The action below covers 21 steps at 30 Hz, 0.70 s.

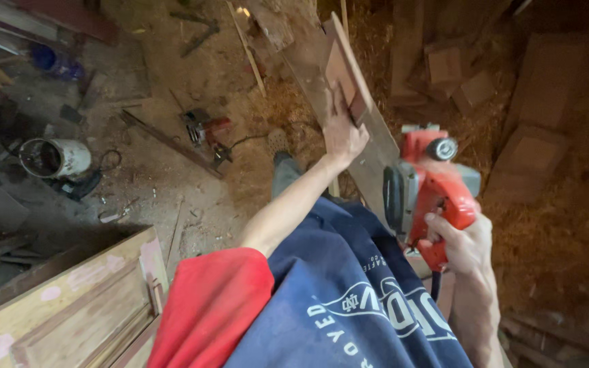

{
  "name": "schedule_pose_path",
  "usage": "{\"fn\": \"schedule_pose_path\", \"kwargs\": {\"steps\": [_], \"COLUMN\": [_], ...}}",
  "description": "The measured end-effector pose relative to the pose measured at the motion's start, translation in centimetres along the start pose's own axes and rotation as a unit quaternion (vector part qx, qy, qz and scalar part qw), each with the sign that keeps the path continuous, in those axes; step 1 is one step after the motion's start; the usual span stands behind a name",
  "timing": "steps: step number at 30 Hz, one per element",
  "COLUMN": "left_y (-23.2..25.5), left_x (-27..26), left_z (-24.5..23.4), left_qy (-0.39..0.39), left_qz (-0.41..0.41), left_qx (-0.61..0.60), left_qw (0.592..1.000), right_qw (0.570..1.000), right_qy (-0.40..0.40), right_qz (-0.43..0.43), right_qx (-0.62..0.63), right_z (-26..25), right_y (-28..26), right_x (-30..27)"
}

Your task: The person uses a circular saw to cut a piece of wood, then smooths the surface with a hand planer. They measure and mark the wood with a tape measure and pencil, then cut again with the circular saw and finish with the planer.

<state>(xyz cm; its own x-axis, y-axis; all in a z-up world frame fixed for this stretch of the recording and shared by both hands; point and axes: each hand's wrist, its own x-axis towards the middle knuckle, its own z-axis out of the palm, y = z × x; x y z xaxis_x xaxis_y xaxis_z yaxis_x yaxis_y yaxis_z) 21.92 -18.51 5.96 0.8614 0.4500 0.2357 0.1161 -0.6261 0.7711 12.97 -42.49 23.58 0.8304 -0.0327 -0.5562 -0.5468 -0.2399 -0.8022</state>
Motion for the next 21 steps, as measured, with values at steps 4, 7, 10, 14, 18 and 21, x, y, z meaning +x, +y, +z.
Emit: {"fn": "schedule_pose_path", "kwargs": {"steps": [4,7,10,14,18,21], "left_y": [-2.7,-3.7,-2.9,-1.8,-3.2,-5.6], "left_x": [-5.2,-5.0,-5.4,-5.3,-5.8,-7.2], "left_z": [1.6,2.7,2.4,2.5,3.9,5.6], "left_qy": [-0.118,-0.15,-0.117,-0.246,-0.273,-0.278], "left_qz": [-0.169,-0.195,-0.114,-0.027,-0.017,-0.071], "left_qx": [-0.05,-0.057,-0.109,-0.238,-0.261,-0.27], "left_qw": [0.977,0.968,0.98,0.939,0.926,0.919], "right_qw": [0.999,0.997,0.996,0.989,0.991,0.991], "right_qy": [-0.026,-0.044,-0.061,-0.09,-0.081,-0.08], "right_qz": [-0.024,-0.032,-0.016,0.006,0.017,0.002], "right_qx": [-0.013,-0.058,-0.062,-0.121,-0.104,-0.106], "right_z": [-0.6,1.1,3.5,6.9,8.1,9.0], "right_y": [-2.2,-3.9,-4.5,-4.6,-5.5,-6.5], "right_x": [-2.9,-2.7,-2.9,-1.8,-1.2,-0.1]}}
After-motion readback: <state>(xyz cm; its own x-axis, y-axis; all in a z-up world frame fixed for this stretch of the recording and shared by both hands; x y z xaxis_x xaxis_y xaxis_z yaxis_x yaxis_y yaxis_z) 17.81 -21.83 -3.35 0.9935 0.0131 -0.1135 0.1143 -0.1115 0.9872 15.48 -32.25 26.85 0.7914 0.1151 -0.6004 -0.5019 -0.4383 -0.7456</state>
